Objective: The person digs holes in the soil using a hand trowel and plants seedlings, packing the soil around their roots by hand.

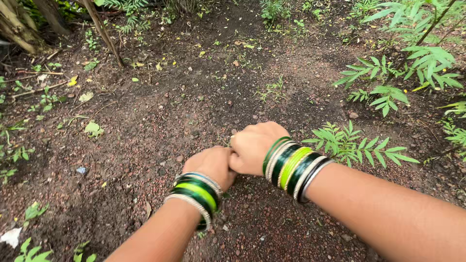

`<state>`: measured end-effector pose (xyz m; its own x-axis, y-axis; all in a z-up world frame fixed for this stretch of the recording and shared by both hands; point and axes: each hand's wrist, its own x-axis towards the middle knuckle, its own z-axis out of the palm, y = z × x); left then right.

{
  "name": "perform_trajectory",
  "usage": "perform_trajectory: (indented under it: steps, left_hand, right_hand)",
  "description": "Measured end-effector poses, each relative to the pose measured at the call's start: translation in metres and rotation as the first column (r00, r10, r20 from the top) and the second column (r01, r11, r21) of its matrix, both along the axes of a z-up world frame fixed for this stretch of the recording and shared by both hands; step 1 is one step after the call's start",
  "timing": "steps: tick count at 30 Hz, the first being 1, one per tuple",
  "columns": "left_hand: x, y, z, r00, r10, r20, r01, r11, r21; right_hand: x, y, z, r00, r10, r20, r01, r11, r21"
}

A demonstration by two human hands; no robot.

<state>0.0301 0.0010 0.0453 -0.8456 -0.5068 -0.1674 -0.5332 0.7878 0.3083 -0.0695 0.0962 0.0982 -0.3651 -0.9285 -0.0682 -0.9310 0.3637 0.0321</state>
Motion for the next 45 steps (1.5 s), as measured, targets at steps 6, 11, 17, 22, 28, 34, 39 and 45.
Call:
perform_trajectory:
  steps: [6,11,17,22,28,34,39,45]
  left_hand:
    - [0.012,-0.014,-0.039,0.991,0.031,0.130,-0.023,0.998,-0.059]
    - [0.012,-0.015,-0.073,0.999,0.015,-0.030,-0.017,0.999,-0.035]
    - [-0.025,0.002,-0.044,0.994,-0.062,0.093,0.067,0.997,-0.050]
    - [-0.029,-0.005,-0.013,0.999,-0.047,-0.003,0.047,0.995,-0.083]
    - [-0.047,-0.023,-0.023,0.995,-0.009,-0.101,-0.003,0.993,-0.120]
    - [-0.036,-0.029,-0.063,0.988,0.007,-0.152,-0.017,0.998,-0.068]
    - [-0.026,-0.032,-0.063,0.979,-0.100,-0.175,0.081,0.990,-0.113]
    - [-0.014,-0.013,-0.069,0.999,0.002,-0.052,-0.008,0.994,-0.105]
  right_hand:
    - [0.025,-0.019,-0.031,0.988,0.151,-0.027,-0.147,0.981,0.125]
    - [0.018,-0.014,-0.054,0.993,0.122,-0.004,-0.118,0.968,0.222]
    - [-0.013,0.000,-0.035,1.000,0.025,-0.007,-0.024,0.992,0.127]
    - [-0.022,-0.003,-0.008,0.990,0.040,-0.134,-0.038,0.999,0.020]
    - [-0.028,-0.026,-0.003,0.979,0.075,-0.191,-0.062,0.995,0.078]
    - [-0.027,-0.030,-0.032,0.978,0.131,-0.165,-0.123,0.991,0.057]
    - [-0.009,-0.029,-0.036,0.994,0.054,-0.098,-0.048,0.997,0.061]
    - [-0.001,-0.007,-0.049,0.982,0.159,-0.100,-0.158,0.987,0.025]
